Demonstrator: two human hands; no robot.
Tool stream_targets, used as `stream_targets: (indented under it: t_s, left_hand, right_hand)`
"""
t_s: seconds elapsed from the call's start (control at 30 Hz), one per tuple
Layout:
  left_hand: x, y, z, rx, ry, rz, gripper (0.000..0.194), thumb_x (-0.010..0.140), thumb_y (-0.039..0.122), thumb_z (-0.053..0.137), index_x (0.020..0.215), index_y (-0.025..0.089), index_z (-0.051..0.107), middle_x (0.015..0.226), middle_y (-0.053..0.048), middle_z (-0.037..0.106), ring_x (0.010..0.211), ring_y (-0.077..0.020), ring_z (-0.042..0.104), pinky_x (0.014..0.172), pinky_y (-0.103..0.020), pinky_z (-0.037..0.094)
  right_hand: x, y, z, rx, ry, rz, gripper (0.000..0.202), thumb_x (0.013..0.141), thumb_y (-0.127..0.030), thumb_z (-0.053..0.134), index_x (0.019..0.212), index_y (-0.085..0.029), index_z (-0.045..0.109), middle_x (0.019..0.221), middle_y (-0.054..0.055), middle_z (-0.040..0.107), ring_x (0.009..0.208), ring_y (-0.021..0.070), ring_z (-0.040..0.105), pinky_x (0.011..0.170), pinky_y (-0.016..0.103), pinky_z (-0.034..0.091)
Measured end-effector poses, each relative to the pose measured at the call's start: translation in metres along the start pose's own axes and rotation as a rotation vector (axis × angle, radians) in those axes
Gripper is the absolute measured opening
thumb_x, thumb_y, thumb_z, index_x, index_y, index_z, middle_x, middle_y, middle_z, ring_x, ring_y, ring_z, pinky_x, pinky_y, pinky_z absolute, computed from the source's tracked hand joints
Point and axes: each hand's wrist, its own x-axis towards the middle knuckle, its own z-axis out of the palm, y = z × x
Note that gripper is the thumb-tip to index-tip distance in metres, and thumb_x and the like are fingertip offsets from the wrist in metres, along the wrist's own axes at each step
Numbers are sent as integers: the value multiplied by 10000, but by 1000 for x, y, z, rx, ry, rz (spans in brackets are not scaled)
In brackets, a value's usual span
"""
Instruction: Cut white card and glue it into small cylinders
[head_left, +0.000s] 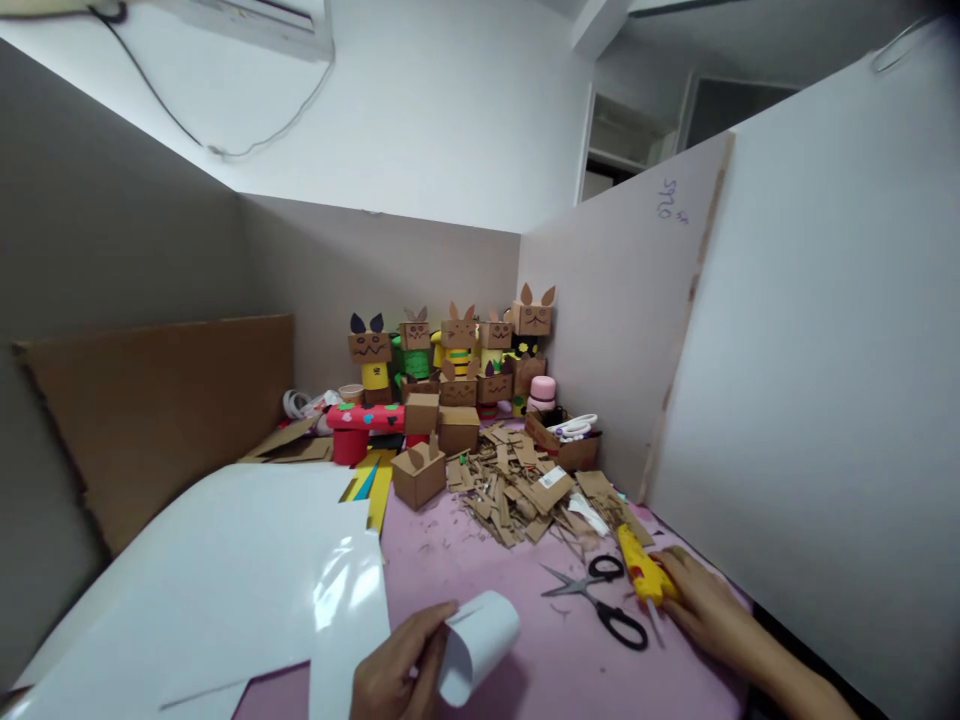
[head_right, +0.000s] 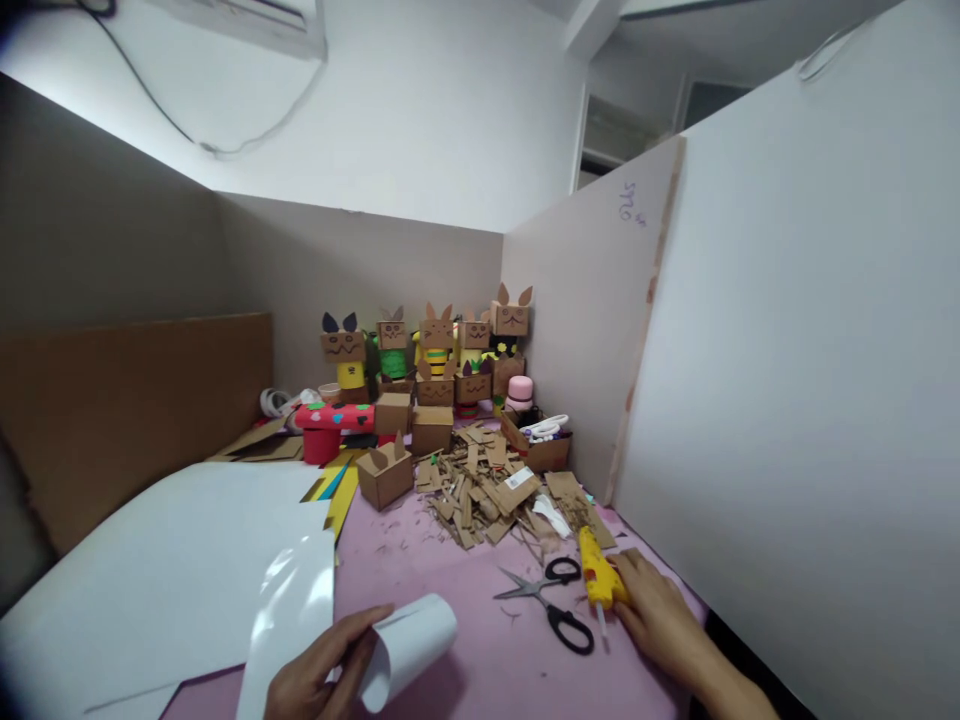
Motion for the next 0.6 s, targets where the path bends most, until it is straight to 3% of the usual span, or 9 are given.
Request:
stream_targets:
  t_s: [0.1, 0.2, 0.3, 0.4, 0.5, 0.6]
  left_hand:
    - [-1, 6, 0, 6, -5, -31, 176, 851, 238, 538, 947, 227, 685, 854, -8, 744, 721, -153, 698, 626, -178, 555]
    - [-1, 11, 1, 3, -12, -43, 192, 860, 208, 517, 965, 221, 677, 857, -18, 741, 725, -152, 696, 619, -187, 556]
    - [-1, 13, 1, -4, -8, -16, 204, 859, 176, 512, 981, 219, 669, 859, -23, 740, 727, -150, 696, 624, -188, 553]
    - [-1, 12, -1, -3, -7, 12, 215, 855, 151, 513, 1000, 220, 656, 880, -25, 736, 760, -153, 696, 647, -189, 551]
    - [-2, 9, -3, 0, -32, 47, 228, 857, 135, 508, 1024, 219, 639, 891, -25, 734, 767, -152, 696, 663, -190, 553]
    - [-3, 8, -4, 23, -60, 93, 244, 860, 127, 501, 1054, 216, 620, 922, -38, 731, 796, -159, 697, 686, -200, 559]
  right_hand:
    - [-1, -4, -5, 69, 92, 20, 510, 708, -179, 479, 1213, -146, 538, 1223, 169, 541, 1137, 295, 501, 951, 403, 382]
    - [-2, -51, -17, 290, 192, 36, 392, 783, -315, 480, 1122, -165, 607, 1195, 157, 556, 1143, 302, 493, 962, 404, 376]
    - [-2, -122, -17, 683, 4, 42, 341, 859, -455, 452, 989, -212, 652, 1025, 85, 637, 987, 232, 575, 860, 315, 439]
    - [3, -178, 5, 1029, -189, 87, 439, 829, -577, 454, 823, -184, 649, 700, 9, 595, 625, 143, 543, 579, 236, 426]
    - [10, -199, 33, 1330, -316, 96, 466, 665, -608, 651, 741, -151, 599, 578, -51, 494, 485, 75, 415, 465, 186, 306]
    - [12, -201, 48, 1544, -380, 154, 487, 553, -553, 765, 716, -154, 538, 572, -58, 509, 486, 65, 435, 464, 172, 292]
